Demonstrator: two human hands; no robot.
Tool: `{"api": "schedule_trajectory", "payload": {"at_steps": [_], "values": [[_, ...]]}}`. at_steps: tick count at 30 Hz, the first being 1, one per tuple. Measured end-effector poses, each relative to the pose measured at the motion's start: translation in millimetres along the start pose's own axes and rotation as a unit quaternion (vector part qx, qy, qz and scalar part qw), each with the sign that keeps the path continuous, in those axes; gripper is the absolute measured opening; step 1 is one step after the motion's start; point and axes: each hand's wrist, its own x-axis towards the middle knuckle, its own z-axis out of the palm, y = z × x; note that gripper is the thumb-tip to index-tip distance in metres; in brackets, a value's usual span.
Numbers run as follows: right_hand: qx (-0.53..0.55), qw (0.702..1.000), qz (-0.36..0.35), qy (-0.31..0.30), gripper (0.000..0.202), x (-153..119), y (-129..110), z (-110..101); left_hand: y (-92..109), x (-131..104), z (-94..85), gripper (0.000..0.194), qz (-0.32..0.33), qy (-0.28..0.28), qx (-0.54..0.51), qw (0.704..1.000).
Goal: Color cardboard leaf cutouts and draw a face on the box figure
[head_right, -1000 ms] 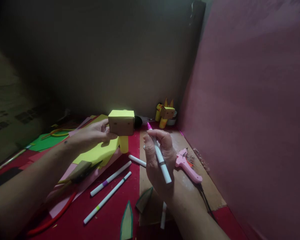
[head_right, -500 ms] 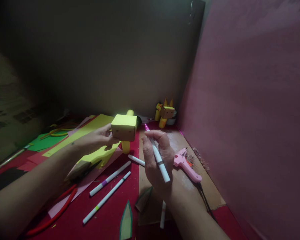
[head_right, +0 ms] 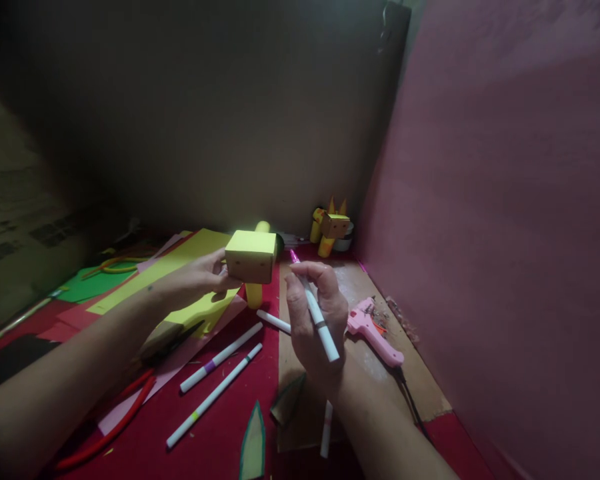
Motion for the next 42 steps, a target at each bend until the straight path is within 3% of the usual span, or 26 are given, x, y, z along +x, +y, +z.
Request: {"api": "schedule_trajectory", "payload": {"at_steps": [10,20,23,26,29,34,38,42], "values": [[-0.001,1.0,0.003,0.002,0.006,1.3,1.7,0.8,4.3,-1.9,-2.3,0.07,-0.013,0.022,0.009,1.0],[0.01,1.0,0.002,0.002,0.004,2.1,2.6,2.5,9.7,-4.8,-5.1,0.099,-0.041,0.025,0.003,0.999],[0.067,0.997,0.034,0.004,0.007,10.4,14.2,11.0,10.8,-3.6,-1.7,0.108,-0.04,0.028,0.0,0.999],[0.194,0.975,0.108,0.011,0.013,21.2,30.4,21.7,13.1,-1.8,7.6,0.114,-0.033,0.029,-0.008,0.999],[0.269,0.953,0.137,0.022,0.014,27.7,39.4,27.9,16.2,-0.9,19.0,0.105,-0.021,0.022,-0.018,0.999],[0.289,0.946,0.144,0.027,0.011,28.8,33.5,28.6,17.4,0.9,23.4,0.082,0.001,0.027,-0.033,0.999],[0.279,0.951,0.134,-0.001,0.012,26.1,30.5,29.0,14.5,3.2,16.5,0.069,0.009,0.03,-0.06,0.998],[0.22,0.972,0.084,-0.025,0.012,21.6,32.3,28.5,13.5,3.9,14.0,0.069,0.014,0.028,-0.085,0.996]]}}
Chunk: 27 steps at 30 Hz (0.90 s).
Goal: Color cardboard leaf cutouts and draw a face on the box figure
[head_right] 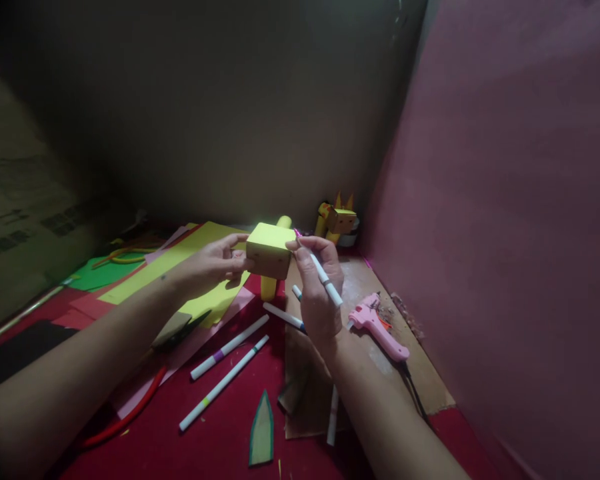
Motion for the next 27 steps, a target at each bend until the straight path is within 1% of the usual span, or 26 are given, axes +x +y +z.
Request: {"api": "schedule_trajectory", "payload": {"at_steps": [3,7,9,12,15,17,24,27], "values": [[-0.04,0.999,-0.027,-0.019,0.012,-1.8,0.0,-1.8,0.8,0.2,1.0,0.064,0.003,0.005,-0.01,1.0],[-0.032,0.999,-0.022,-0.016,0.012,0.4,0.8,-4.7,2.5,0.0,2.2,0.06,0.004,0.015,-0.017,1.0],[-0.019,1.0,-0.02,-0.008,0.012,2.5,2.4,-6.0,3.4,-0.5,3.0,0.064,0.003,0.02,-0.018,1.0],[-0.002,1.0,-0.024,0.007,0.012,5.1,5.1,-7.5,4.7,-1.4,5.2,0.077,-0.007,0.021,-0.013,1.0],[-0.006,1.0,-0.023,0.011,0.013,5.8,6.0,-7.9,5.4,-1.8,7.4,0.091,-0.02,0.014,-0.005,1.0],[-0.017,1.0,-0.024,0.007,0.013,5.5,5.4,-7.7,5.4,-1.9,8.0,0.097,-0.024,0.01,0.0,1.0],[-0.046,0.998,-0.023,0.025,0.013,5.2,6.1,-9.2,4.5,-3.1,6.7,0.106,-0.025,0.003,0.008,1.0],[-0.061,0.998,-0.026,0.022,0.015,5.7,8.9,-11.4,3.9,-3.9,6.6,0.109,-0.028,-0.003,0.006,1.0]]}}
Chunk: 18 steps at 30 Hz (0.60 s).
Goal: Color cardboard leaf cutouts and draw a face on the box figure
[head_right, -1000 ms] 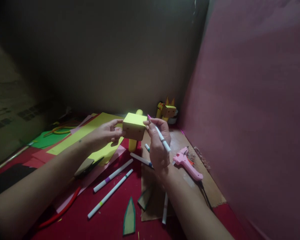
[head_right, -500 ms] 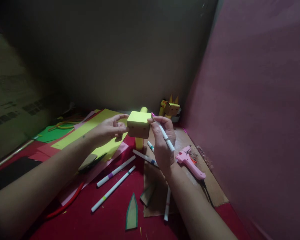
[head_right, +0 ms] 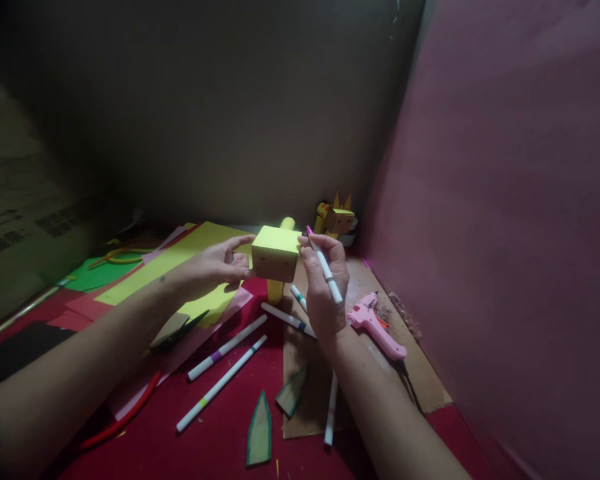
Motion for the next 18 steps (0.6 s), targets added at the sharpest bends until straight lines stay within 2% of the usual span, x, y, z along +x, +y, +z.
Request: {"api": "schedule_trajectory", "payload": {"at_steps": [6,10,14,18], "values": [[0.028,1.0,0.01,0.01,0.026,0.3,-0.4,-0.3,-4.3,0.2,3.1,0.118,-0.01,-0.016,-0.002,1.0],[0.045,0.998,0.048,0.022,0.034,2.3,1.7,1.1,-7.9,1.9,7.4,0.122,-0.013,-0.03,-0.008,0.999],[0.066,0.992,0.109,0.021,0.041,4.5,7.6,3.8,-9.5,2.9,13.1,0.112,-0.018,-0.05,-0.012,0.999],[0.067,0.99,0.124,0.02,0.041,5.0,10.7,6.0,-9.0,1.5,14.8,0.101,-0.019,-0.052,-0.014,0.998]]}}
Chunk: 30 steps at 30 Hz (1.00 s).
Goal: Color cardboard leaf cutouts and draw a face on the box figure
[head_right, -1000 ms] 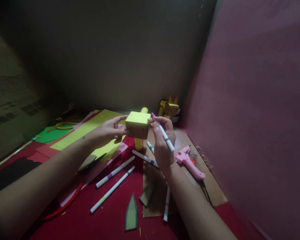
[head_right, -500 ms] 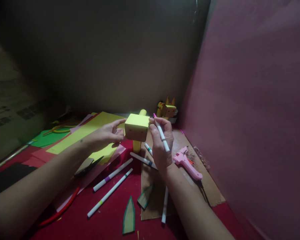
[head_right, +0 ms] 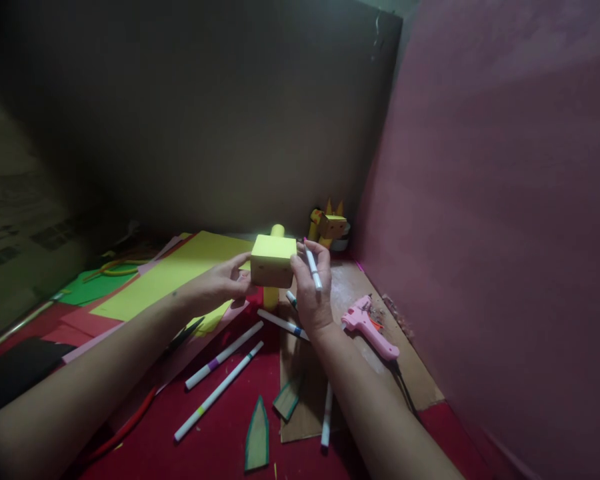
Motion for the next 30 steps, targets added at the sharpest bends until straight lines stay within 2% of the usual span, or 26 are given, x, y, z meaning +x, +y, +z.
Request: {"api": "schedule_trajectory", "payload": {"at_steps": [18,23,27,30], "values": [[0.015,1.0,0.023,-0.002,0.037,-2.8,-0.5,-1.6,6.2,-6.0,-16.4,0.096,-0.018,0.051,0.057,0.997],[0.003,1.0,0.004,0.006,0.038,-0.1,2.6,-6.4,17.4,-15.6,-25.8,0.08,-0.046,0.084,0.09,0.991],[-0.012,0.998,-0.037,0.043,0.028,-0.3,-12.5,-14.6,23.0,-32.2,-26.7,0.057,-0.065,0.085,0.118,0.987],[-0.021,0.995,-0.061,0.076,0.017,-11.6,-38.2,-19.6,24.6,-49.9,-21.5,0.058,-0.069,0.059,0.124,0.988]]}}
